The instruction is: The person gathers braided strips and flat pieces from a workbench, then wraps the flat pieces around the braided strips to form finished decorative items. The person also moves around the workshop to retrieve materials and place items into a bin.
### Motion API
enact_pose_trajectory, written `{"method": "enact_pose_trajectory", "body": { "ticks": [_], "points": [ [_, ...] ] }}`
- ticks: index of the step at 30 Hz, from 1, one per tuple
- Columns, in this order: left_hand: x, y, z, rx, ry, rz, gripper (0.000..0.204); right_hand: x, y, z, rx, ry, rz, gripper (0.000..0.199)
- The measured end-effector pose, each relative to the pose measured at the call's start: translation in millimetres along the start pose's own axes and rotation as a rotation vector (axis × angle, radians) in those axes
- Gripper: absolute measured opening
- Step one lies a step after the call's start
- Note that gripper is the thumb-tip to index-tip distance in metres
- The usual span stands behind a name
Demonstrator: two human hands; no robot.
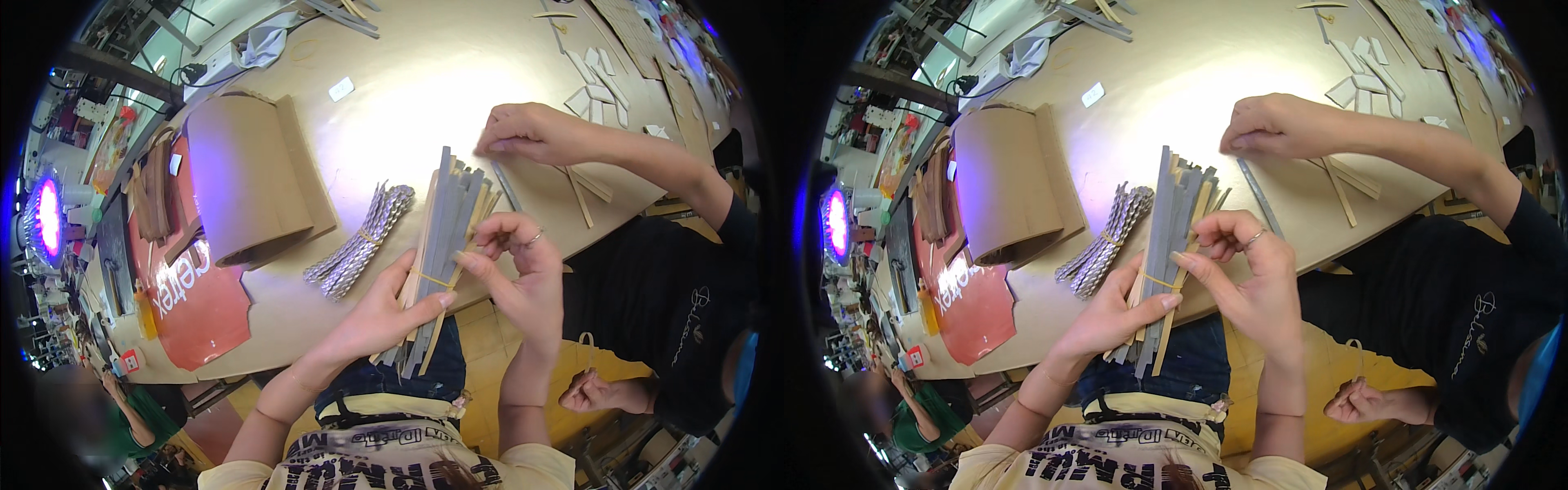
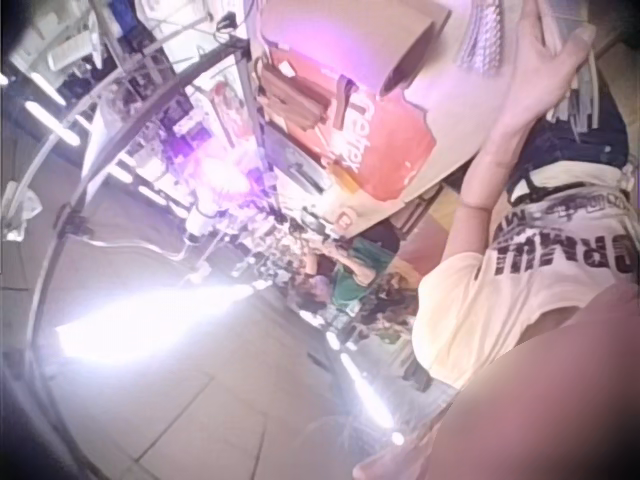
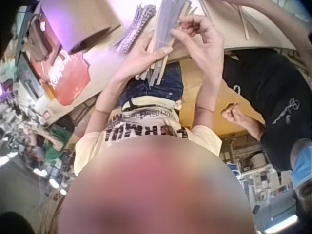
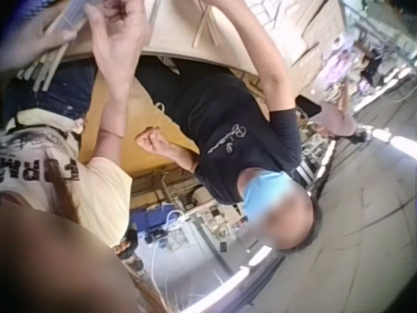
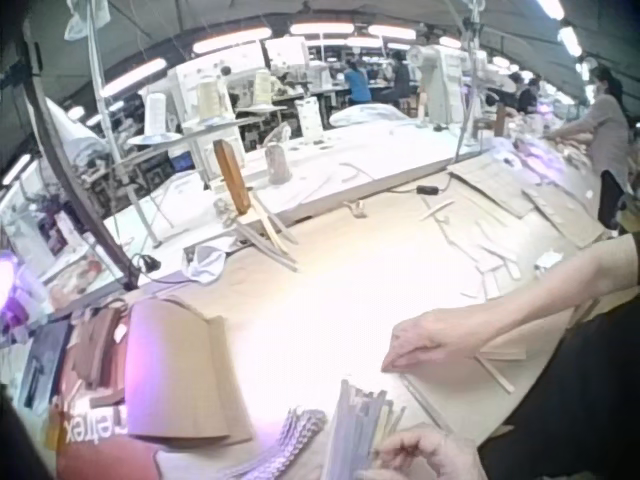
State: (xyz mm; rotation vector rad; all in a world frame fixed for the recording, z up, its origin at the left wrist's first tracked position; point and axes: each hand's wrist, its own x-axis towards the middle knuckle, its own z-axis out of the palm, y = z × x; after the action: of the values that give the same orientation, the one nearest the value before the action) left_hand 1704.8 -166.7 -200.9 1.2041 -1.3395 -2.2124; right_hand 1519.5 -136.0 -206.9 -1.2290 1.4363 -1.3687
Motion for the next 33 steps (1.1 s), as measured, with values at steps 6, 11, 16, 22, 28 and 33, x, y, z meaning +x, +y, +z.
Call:
{"method": "enact_pose_trajectory", "body": {
  "ticks": [6,11,16,22,28,33],
  "points": [
    [-13,-9,1,0.089,0.115,0.036,0.051,-15,4,16,-0.092,-0.012,0.008,0.019],
    [-21,-13,-2,0.152,0.099,0.042,0.048,-20,11,14,0.005,-0.036,0.012,0.019],
    [-18,-16,-6,0.047,-0.002,-0.093,0.046,-21,17,3,0.069,-0.087,0.122,0.013],
    [-12,-16,-3,-0.12,-0.062,-0.105,0.038,-13,24,-14,0.349,0.062,0.23,0.011],
    [-8,-11,-6,-0.259,-0.115,-0.132,0.04,-1,24,-24,0.346,0.089,0.217,0.013],
    [-7,-12,-8,-0.259,-0.149,-0.129,0.046,7,23,-10,0.463,0.039,0.205,0.014]
  ]
}}
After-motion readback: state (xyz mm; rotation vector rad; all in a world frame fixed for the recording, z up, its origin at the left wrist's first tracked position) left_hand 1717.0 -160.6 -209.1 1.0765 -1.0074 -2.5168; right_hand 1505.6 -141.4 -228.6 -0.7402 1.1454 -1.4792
